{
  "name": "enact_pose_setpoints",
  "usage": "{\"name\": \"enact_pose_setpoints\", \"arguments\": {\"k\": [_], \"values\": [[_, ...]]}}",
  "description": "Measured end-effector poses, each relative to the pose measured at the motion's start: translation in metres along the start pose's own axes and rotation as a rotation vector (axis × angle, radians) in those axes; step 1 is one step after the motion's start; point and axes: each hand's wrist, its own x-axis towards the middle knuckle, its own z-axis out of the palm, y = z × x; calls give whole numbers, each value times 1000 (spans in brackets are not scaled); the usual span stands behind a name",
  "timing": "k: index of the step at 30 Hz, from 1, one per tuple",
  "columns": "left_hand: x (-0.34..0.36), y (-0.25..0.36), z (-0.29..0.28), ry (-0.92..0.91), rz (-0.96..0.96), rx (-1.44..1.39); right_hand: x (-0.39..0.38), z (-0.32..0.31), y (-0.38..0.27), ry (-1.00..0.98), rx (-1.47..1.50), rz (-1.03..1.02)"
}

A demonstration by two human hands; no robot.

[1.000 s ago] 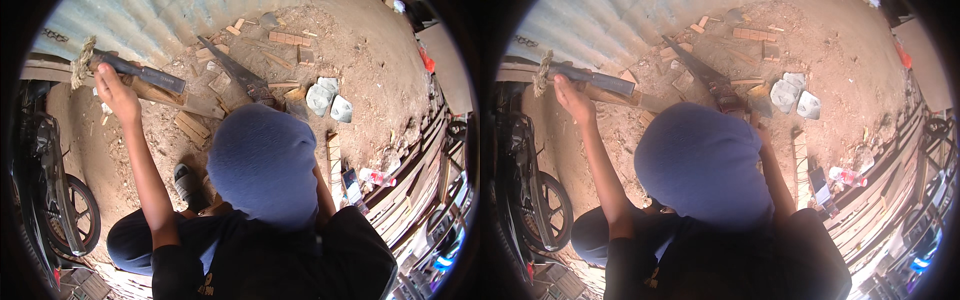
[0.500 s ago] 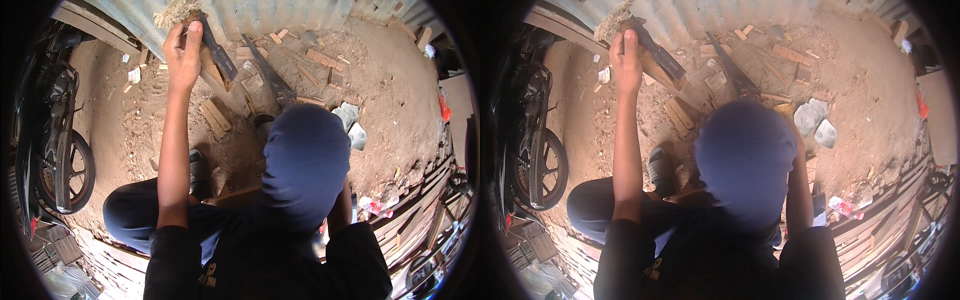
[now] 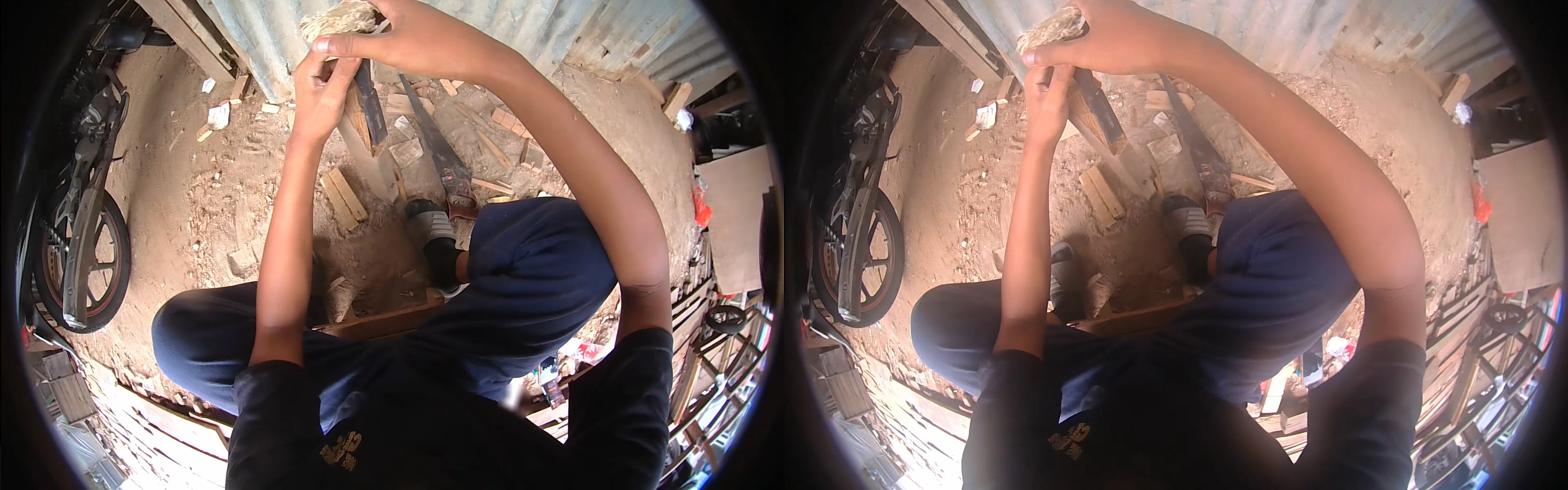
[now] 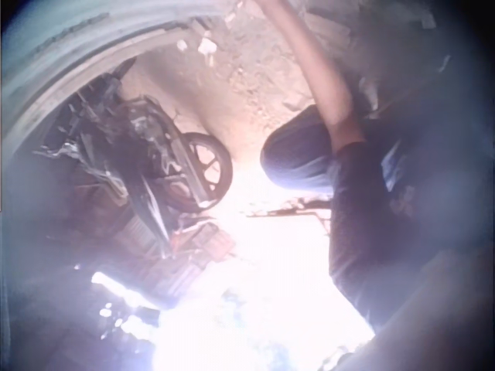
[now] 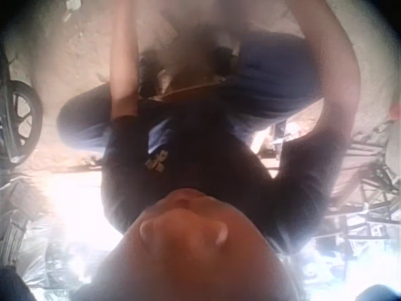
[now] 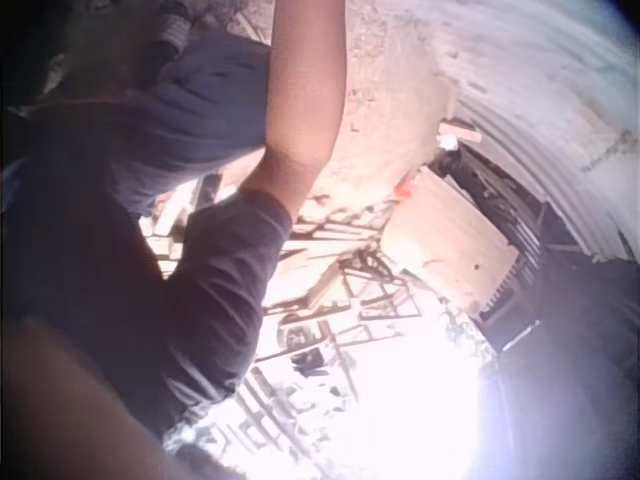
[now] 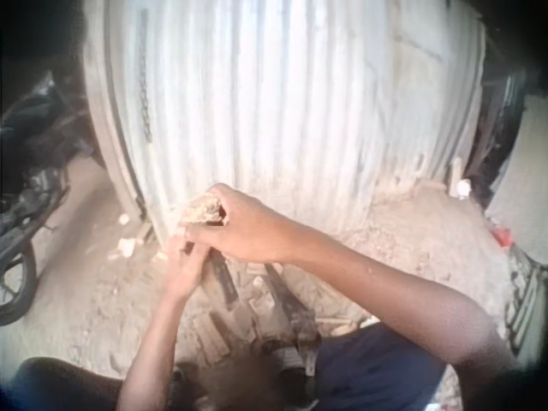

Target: The person sits on the ground and uses a chisel and wooden mallet to carve a small piece of wood. They repeatedly strike the chisel to remove wood shavings and occasionally inspect the carved piece.

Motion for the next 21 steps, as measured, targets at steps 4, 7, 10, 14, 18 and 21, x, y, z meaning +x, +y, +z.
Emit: {"name": "enact_pose_setpoints", "arguments": {"k": [4,7,10,14,18,21], "values": [[-2,2,-2,-53,29,104,-5,7,9,15,34,-74],[-3,4,-1,-52,21,59,-9,8,0,159,-81,-122],[-3,5,0,-7,8,-108,-11,6,-16,150,153,-78],[0,5,-4,-65,-14,-96,-7,12,-29,368,310,-108],[1,4,-4,-83,-23,-128,-6,17,-38,379,468,-170],[1,5,-1,-93,-10,-132,-9,19,-45,508,424,-176]]}}
